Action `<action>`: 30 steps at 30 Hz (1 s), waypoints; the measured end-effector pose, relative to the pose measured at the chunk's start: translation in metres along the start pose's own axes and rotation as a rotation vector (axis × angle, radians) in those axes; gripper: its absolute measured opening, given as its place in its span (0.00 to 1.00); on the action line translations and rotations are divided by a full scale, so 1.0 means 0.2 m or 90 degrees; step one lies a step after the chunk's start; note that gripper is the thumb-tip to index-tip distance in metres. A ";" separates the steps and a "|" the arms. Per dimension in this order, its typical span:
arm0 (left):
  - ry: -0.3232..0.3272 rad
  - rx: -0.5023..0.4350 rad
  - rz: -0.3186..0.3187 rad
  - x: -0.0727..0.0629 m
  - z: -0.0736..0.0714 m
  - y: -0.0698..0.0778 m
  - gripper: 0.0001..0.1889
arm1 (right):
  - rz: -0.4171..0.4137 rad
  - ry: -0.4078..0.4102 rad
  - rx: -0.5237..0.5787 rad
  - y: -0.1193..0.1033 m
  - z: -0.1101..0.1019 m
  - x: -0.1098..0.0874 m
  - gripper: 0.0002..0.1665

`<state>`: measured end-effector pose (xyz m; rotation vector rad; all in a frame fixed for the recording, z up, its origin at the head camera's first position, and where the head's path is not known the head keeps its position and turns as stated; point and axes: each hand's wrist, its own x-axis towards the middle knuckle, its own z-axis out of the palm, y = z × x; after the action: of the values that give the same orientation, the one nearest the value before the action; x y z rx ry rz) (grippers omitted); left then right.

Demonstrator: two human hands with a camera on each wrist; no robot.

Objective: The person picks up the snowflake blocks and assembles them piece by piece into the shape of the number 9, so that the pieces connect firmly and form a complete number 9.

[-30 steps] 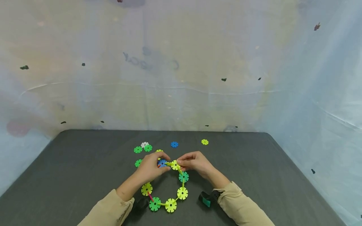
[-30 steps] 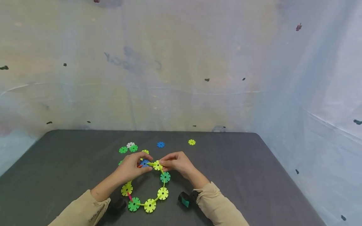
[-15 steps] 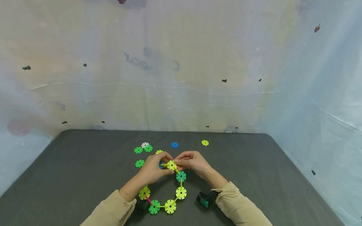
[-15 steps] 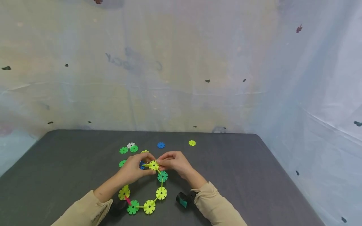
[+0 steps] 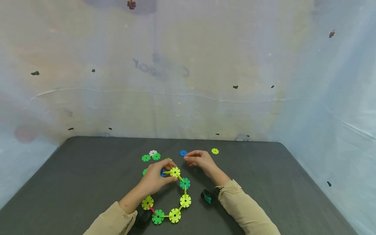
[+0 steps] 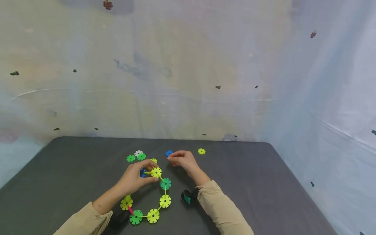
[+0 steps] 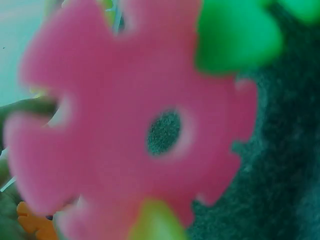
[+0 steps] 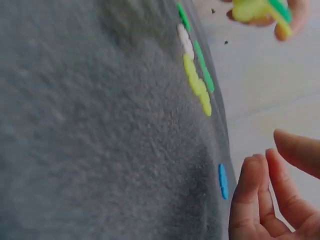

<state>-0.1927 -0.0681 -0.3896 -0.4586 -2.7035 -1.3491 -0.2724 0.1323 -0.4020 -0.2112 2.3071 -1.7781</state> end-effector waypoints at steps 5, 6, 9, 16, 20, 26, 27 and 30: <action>0.002 0.000 -0.003 0.00 0.00 0.01 0.15 | 0.012 0.017 -0.018 0.00 0.00 0.04 0.17; 0.002 0.001 -0.004 0.00 0.00 0.01 0.14 | 0.012 0.023 -0.022 0.01 0.00 0.04 0.17; 0.000 -0.001 -0.006 0.00 0.00 0.01 0.14 | 0.017 0.039 -0.032 0.01 0.01 0.06 0.17; 0.013 -0.008 -0.022 0.00 0.01 0.01 0.14 | 0.032 0.073 -0.041 0.02 0.00 0.11 0.16; 0.010 -0.006 -0.020 0.00 0.01 0.02 0.14 | 0.038 0.075 -0.041 0.02 -0.01 0.12 0.18; 0.010 -0.010 -0.022 0.00 0.01 0.02 0.14 | 0.042 0.092 -0.079 0.04 0.00 0.15 0.21; 0.010 -0.012 -0.023 0.00 0.01 0.02 0.14 | 0.042 0.096 -0.087 0.04 0.00 0.15 0.21; 0.013 -0.013 -0.028 0.00 0.01 0.02 0.14 | 0.039 0.107 -0.115 0.05 0.01 0.16 0.22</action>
<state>-0.1917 -0.0641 -0.3865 -0.3884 -2.7009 -1.3863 -0.3033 0.1250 -0.4151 -0.0203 2.5636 -1.6147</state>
